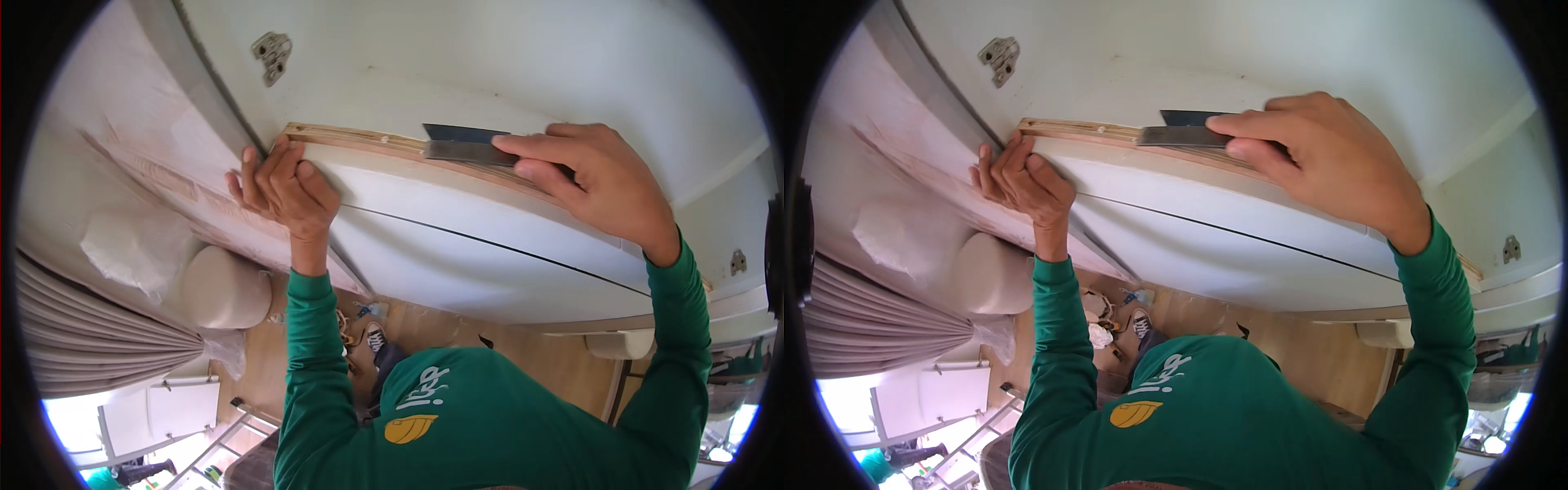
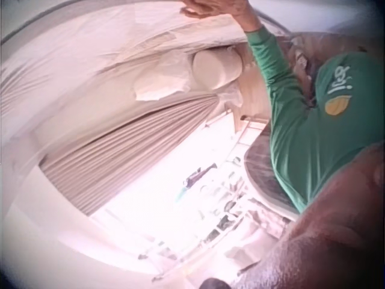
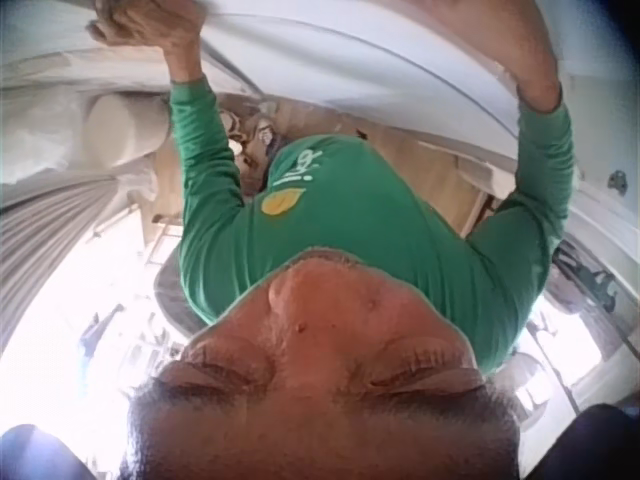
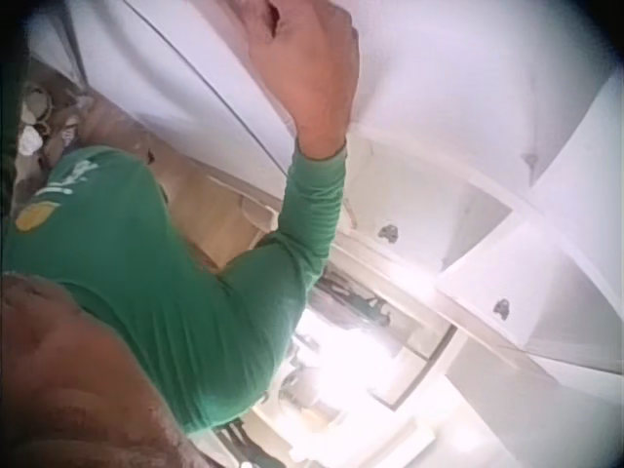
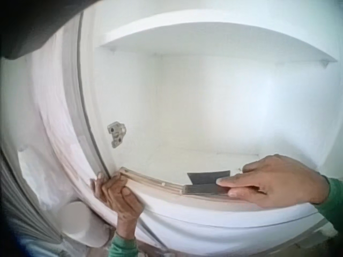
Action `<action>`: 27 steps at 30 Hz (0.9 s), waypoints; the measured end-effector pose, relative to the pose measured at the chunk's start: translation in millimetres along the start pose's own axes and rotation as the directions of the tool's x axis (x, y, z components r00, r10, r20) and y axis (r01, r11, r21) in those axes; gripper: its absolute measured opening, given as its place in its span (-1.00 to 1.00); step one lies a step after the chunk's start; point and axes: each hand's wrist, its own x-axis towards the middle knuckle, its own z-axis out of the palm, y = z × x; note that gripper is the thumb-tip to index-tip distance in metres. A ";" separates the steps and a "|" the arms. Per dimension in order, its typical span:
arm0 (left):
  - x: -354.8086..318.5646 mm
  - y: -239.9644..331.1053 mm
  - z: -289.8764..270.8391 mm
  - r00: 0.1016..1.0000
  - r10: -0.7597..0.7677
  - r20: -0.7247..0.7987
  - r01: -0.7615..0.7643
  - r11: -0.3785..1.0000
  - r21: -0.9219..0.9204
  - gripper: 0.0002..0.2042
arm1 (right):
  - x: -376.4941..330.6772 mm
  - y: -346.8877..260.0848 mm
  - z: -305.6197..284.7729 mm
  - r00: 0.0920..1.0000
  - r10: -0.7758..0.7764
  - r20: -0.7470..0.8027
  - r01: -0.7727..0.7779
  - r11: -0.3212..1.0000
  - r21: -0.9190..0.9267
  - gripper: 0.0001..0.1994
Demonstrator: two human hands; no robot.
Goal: The person shaves a piece of wood attached to a cabinet frame using a wood chisel, applying pressure with both hands to smooth the edge.
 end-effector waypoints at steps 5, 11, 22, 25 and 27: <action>-0.7 3.8 -0.7 0.999 -0.019 0.025 0.020 1.000 -0.022 -0.74 | -11.0 4.0 0.2 0.997 0.074 -0.017 -0.072 0.993 0.089 -0.70; 2.4 2.6 -4.0 0.999 -0.020 0.030 0.020 1.000 0.002 -0.74 | 6.5 -4.1 -1.6 0.996 0.079 0.032 -0.081 0.995 0.054 -0.71; 2.3 7.5 -5.6 0.998 -0.026 0.048 0.027 0.999 -0.026 -0.76 | 8.8 3.4 15.1 0.998 0.058 -0.029 -0.053 0.990 0.128 -0.71; 1.7 7.4 -5.2 0.999 -0.027 0.045 0.028 0.999 -0.032 -0.76 | 9.7 1.7 16.1 0.998 0.054 -0.038 -0.051 0.995 0.090 -0.70; 2.7 7.9 -4.6 0.999 -0.027 0.038 0.028 0.999 -0.035 -0.75 | 11.0 2.4 18.8 0.997 0.041 -0.064 -0.036 0.997 0.072 -0.70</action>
